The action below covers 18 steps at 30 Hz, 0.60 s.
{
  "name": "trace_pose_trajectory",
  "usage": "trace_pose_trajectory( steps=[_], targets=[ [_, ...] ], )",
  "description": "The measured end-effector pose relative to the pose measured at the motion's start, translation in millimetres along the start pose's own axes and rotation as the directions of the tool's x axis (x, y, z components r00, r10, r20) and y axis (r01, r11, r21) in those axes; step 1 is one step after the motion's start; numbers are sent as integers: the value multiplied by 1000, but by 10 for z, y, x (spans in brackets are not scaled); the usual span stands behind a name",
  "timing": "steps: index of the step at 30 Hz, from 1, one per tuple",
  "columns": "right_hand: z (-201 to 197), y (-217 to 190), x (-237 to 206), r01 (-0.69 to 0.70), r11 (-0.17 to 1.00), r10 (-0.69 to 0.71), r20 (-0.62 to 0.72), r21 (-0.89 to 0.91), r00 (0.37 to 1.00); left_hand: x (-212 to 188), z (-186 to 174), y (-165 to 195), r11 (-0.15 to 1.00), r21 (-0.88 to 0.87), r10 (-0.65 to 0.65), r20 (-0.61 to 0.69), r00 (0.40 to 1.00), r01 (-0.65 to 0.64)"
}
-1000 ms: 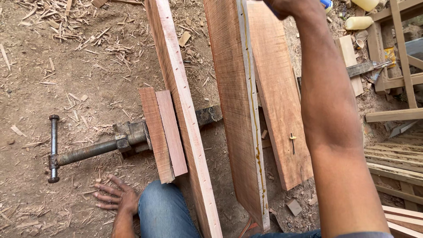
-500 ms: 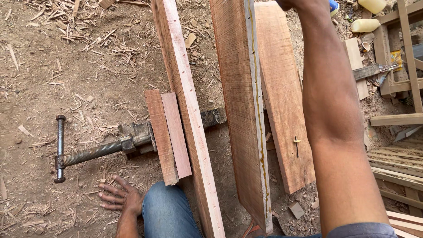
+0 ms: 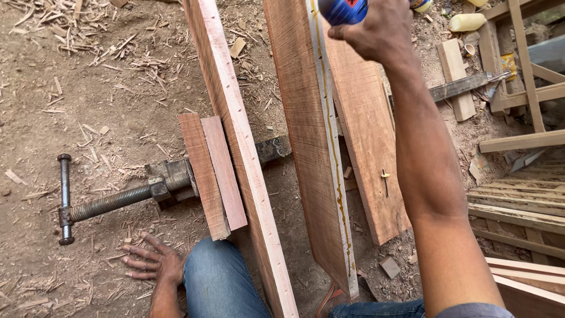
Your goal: The person applies wood glue to the edges of wooden planks and joins them together. They use a squeeze bottle to apply glue and then press the planks together to form a larger panel.
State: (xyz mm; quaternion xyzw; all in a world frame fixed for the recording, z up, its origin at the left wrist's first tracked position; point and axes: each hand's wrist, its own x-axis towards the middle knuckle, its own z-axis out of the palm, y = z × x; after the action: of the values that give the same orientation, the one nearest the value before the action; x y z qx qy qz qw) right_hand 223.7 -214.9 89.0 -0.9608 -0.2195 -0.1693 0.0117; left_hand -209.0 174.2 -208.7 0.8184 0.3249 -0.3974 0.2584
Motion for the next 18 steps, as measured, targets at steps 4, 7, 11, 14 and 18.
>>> trace_pose_trajectory(
  steps=[4,7,11,14,18],
  targets=[
    [-110,-54,-259,-85,996,85,136,-8,987,-28,-3,19,1000,-6,4,1,1000,-4],
    [-201,-132,-426,-115,992,105,176,45,979,-49,-14,37,998,-55,8,19,1000,-7],
    [-314,-251,-705,-104,990,92,124,92,988,-64,-25,72,999,-10,-32,39,999,32],
    [-381,-286,-901,-168,982,150,180,86,972,-73,-22,81,1000,3,-25,16,1000,25],
    [-437,-302,-1173,-133,991,128,176,21,976,-79,1,55,999,26,28,-38,999,-27]
  ],
)
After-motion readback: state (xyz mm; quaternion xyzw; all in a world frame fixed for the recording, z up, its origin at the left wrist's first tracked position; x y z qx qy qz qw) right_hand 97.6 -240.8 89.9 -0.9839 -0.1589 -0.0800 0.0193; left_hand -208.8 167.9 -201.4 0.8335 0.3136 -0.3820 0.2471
